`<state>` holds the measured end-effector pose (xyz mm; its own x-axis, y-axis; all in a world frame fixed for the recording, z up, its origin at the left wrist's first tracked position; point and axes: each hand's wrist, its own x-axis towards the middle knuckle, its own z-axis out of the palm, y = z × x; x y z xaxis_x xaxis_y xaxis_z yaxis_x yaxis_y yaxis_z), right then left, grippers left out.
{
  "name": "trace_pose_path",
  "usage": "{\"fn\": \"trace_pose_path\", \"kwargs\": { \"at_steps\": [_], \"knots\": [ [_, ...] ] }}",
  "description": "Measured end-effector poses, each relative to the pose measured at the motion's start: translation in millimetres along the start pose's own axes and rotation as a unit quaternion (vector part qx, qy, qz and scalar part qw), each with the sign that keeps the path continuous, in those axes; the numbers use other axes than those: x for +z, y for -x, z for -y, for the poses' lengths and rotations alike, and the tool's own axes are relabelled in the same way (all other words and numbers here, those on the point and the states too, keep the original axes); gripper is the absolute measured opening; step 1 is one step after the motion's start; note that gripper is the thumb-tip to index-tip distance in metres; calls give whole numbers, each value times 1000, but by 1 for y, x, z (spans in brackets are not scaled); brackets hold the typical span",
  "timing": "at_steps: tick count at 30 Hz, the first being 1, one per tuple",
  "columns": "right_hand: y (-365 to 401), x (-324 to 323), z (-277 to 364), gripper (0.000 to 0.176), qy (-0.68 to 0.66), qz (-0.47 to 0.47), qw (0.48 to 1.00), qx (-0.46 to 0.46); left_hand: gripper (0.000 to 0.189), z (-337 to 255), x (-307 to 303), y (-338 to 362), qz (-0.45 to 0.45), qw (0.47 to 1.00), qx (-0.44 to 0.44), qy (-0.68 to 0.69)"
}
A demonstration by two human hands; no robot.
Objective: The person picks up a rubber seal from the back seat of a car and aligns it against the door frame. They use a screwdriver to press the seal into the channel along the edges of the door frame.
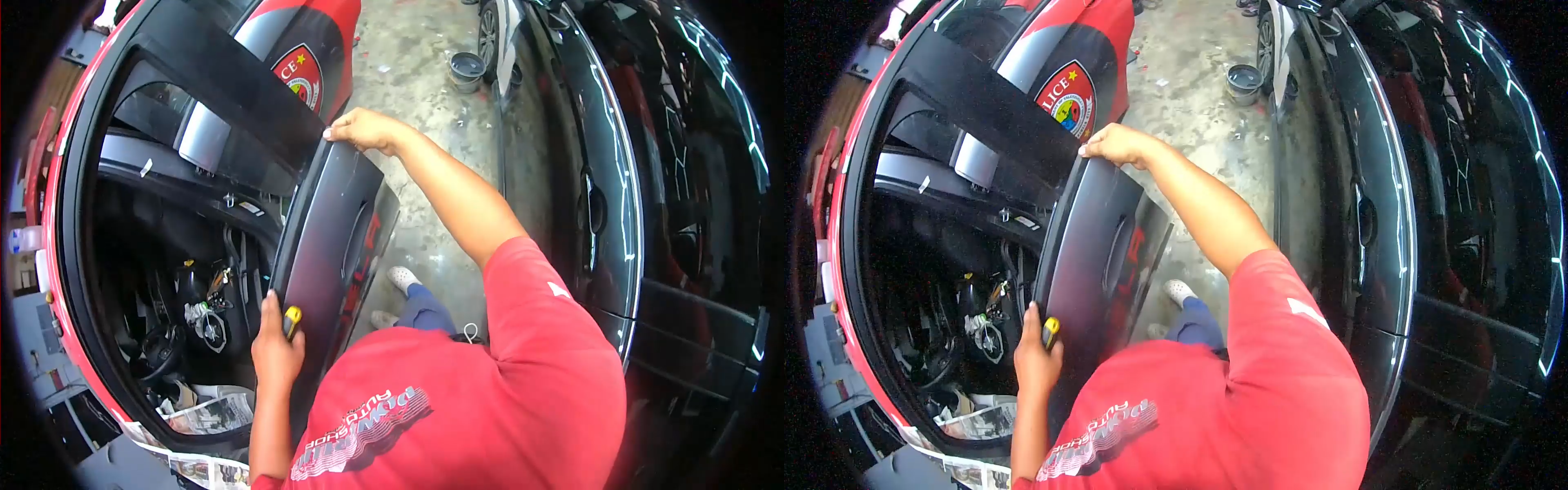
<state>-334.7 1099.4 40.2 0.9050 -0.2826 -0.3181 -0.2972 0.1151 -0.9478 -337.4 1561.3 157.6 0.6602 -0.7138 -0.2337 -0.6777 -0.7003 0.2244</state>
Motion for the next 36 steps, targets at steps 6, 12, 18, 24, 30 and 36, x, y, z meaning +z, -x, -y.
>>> {"fn": "trace_pose_path", "kwargs": {
  "at_steps": [6,12,18,24,30,36],
  "knots": [
    [0,8,20,30,46,-21,998,38,95,3,5,2,40,993,12,-108],
    [16,21,3,78,39,-149,986,-65,92,25,-17,8,18,998,60,-11],
    [167,48,-97,34,96,-233,968,-11,68,23,-37,79,-53,962,20,267],
    [257,179,44,85,17,315,937,-148,106,-57,-82,64,28,958,163,236],
    [209,92,112,62,-158,180,930,-278,115,-104,-81,-8,-113,922,223,295],
    [124,-143,207,32,-236,-121,908,-325,23,-103,-26,-107,-271,904,-103,314]
  ]
}}
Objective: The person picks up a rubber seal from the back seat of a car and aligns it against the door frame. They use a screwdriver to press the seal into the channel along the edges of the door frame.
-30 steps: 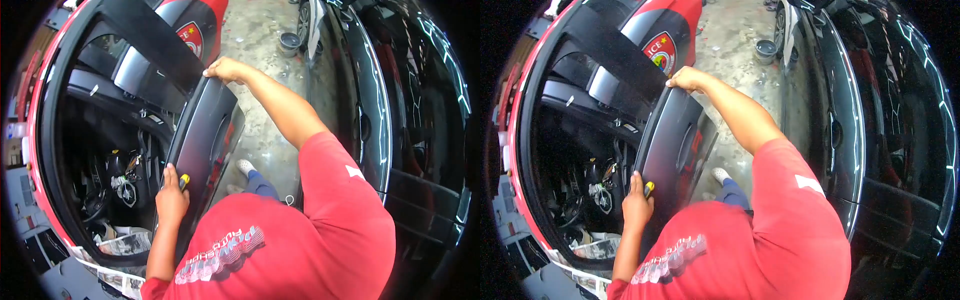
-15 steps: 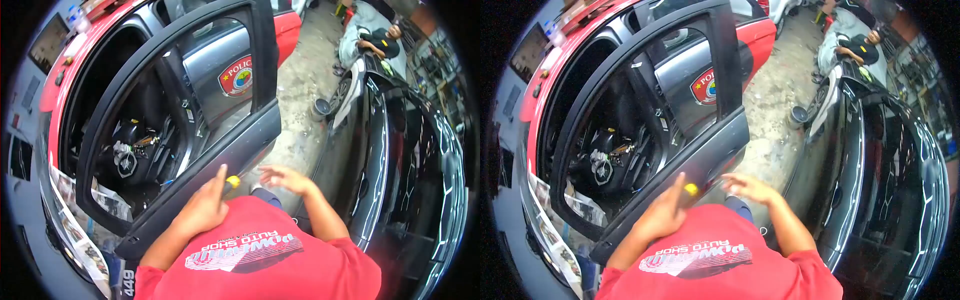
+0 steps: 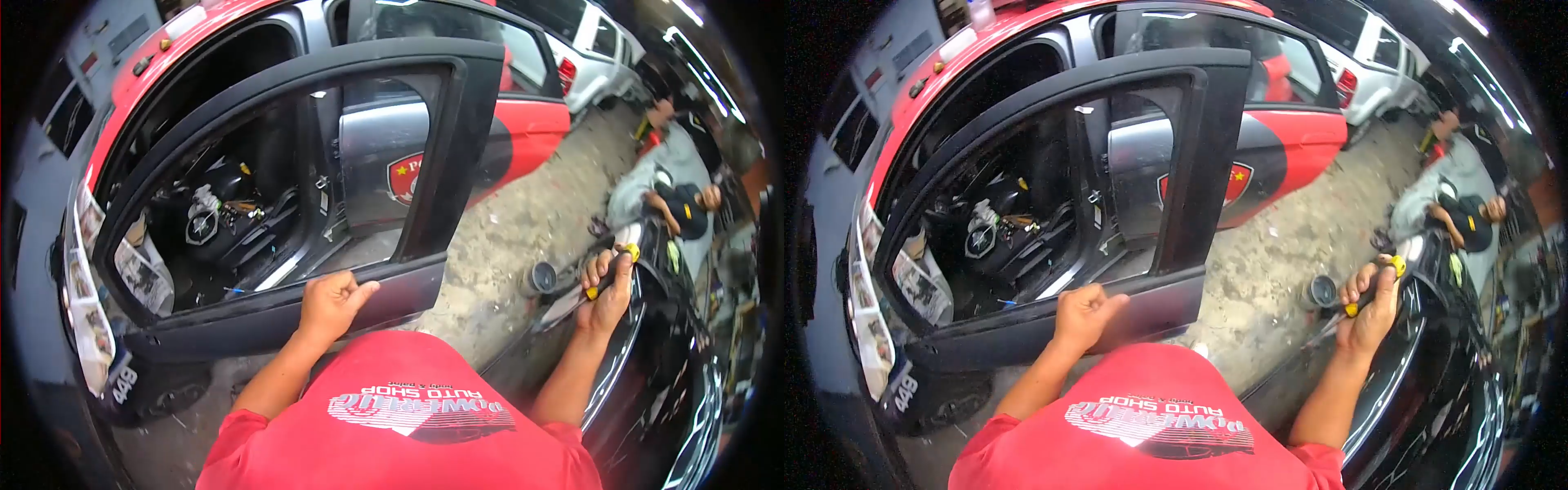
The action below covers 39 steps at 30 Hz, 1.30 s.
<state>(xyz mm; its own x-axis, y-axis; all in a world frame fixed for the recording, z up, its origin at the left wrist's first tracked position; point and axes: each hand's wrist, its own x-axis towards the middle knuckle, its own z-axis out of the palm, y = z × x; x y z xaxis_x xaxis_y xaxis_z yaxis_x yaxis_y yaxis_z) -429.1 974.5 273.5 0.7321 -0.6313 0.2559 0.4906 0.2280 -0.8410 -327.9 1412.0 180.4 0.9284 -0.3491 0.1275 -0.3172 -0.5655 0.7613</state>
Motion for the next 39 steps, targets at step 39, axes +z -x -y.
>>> {"fn": "trace_pose_path", "kwargs": {
  "at_steps": [39],
  "knots": [
    [-310,-173,-521,12,322,544,624,460,24,-120,234,-12,-311,660,-682,-48]
  ]
}}
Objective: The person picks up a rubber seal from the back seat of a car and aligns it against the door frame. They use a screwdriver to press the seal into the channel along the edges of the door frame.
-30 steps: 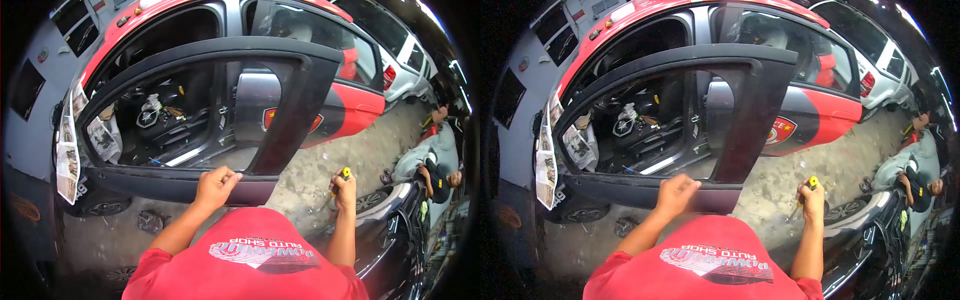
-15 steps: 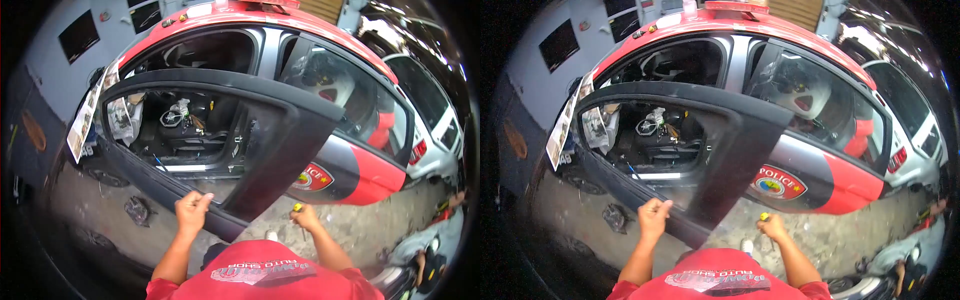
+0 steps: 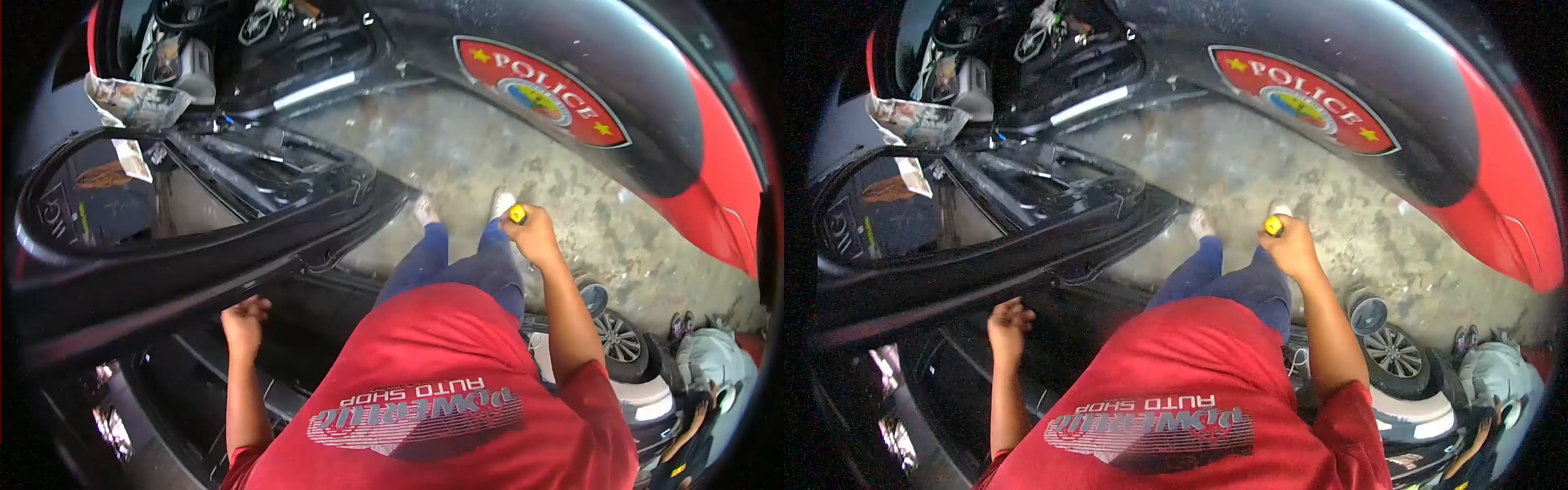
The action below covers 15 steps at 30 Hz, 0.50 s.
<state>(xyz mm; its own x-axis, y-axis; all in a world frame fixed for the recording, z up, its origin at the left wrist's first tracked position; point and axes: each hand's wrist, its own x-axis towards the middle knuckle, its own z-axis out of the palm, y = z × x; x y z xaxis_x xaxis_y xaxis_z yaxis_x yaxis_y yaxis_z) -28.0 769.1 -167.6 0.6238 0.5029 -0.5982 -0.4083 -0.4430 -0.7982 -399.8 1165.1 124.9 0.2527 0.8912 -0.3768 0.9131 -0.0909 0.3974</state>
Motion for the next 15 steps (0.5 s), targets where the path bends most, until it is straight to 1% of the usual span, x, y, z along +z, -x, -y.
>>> {"fn": "trace_pose_path", "kwargs": {
  "at_steps": [1,3,4,5,7,9,11,12,13,15],
  "knots": [
    [-6,0,-12,12,-5,17,1000,9,22,-9,13,14,40,998,-40,-18],
    [-2,2,-38,15,-1,49,997,61,15,-27,41,35,115,985,-116,-63],
    [-2,2,-46,17,36,58,995,76,13,-30,57,44,148,977,-126,-85],
    [-2,1,-52,17,31,69,994,84,11,-30,73,50,181,969,-135,-104],
    [-1,2,-59,17,92,110,987,67,12,-29,97,59,218,968,-116,-53],
    [1,8,-47,14,64,143,984,80,14,-32,124,67,238,964,-119,6],
    [5,20,-43,10,-11,215,975,62,18,-39,149,65,284,953,-85,-58],
    [8,29,-41,11,-38,250,966,49,23,-47,163,65,293,951,-30,-91],
    [12,39,-33,18,-38,285,957,32,29,-53,180,64,291,955,-3,-62],
    [16,52,-1,25,-17,350,936,-27,32,-81,210,60,314,944,42,-89]
  ]
}}
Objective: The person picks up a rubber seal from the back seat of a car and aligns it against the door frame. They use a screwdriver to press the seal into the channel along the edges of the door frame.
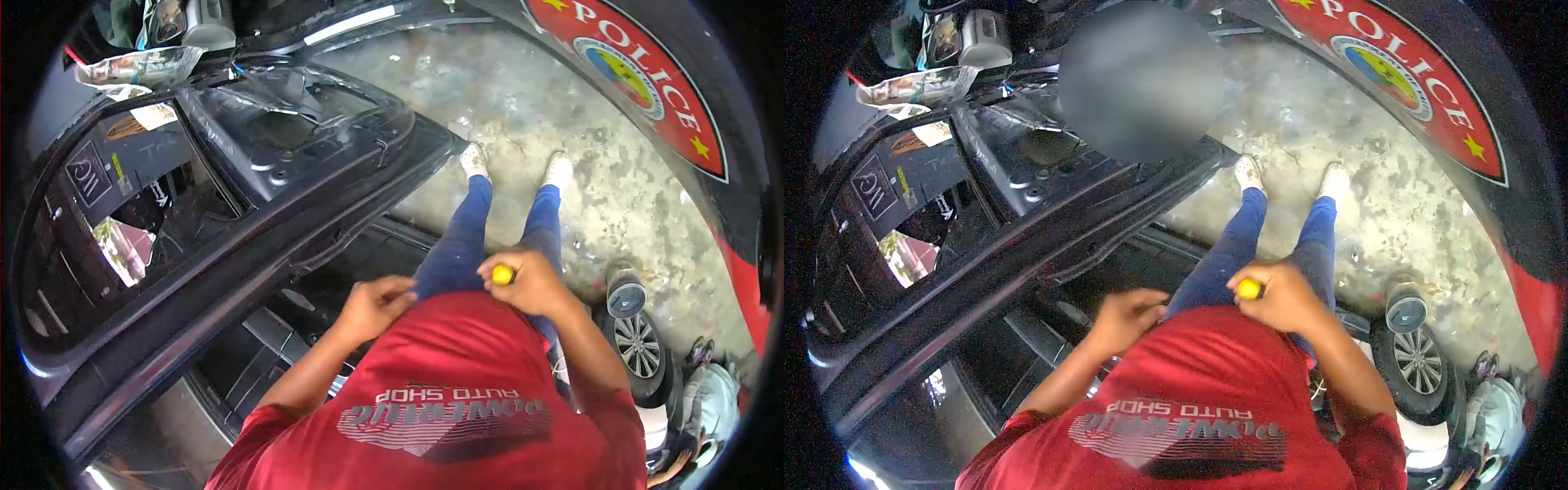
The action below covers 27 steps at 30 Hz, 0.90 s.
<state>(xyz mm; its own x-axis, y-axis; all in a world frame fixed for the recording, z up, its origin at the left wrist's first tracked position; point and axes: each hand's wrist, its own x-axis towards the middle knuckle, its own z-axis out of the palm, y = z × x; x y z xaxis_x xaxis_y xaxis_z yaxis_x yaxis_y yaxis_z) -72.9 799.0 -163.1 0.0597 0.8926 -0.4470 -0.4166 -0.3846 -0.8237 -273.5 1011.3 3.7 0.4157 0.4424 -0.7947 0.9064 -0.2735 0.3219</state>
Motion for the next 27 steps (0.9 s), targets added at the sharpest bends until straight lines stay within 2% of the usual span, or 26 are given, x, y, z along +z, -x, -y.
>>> {"fn": "trace_pose_path", "kwargs": {
  "at_steps": [4,6,7,12,14,18,20,22,24,25,26,27],
  "knots": [
    [-18,19,11,48,4,74,993,-92,26,-22,26,-34,26,998,4,63],
    [-25,21,9,55,21,99,992,-69,19,-9,32,-49,36,997,43,56],
    [-30,21,6,55,12,113,991,-74,15,1,35,-55,57,997,33,48],
    [-51,16,-21,63,-61,174,983,-9,8,15,46,-74,26,995,-19,99],
    [-62,15,-26,64,-56,185,981,-20,7,17,42,-84,24,999,15,31],
    [-76,12,-18,67,-8,189,980,-58,9,18,46,-96,-15,999,-14,26],
    [-76,7,-6,66,7,178,982,-55,12,13,47,-99,-23,997,-14,73],
    [-61,0,11,65,41,145,987,-52,14,0,41,-98,-51,994,28,96],
    [-49,-7,21,61,-95,-90,991,19,12,-9,29,-92,-53,991,51,116],
    [-44,-17,26,55,-120,-183,976,7,13,-12,23,-93,-64,988,65,122],
    [-34,-28,31,41,-61,-245,966,-52,15,-20,15,-92,-77,986,73,126],
    [-16,-40,42,34,-17,-248,967,-54,15,-39,8,-96,-82,981,118,127]
  ]
}}
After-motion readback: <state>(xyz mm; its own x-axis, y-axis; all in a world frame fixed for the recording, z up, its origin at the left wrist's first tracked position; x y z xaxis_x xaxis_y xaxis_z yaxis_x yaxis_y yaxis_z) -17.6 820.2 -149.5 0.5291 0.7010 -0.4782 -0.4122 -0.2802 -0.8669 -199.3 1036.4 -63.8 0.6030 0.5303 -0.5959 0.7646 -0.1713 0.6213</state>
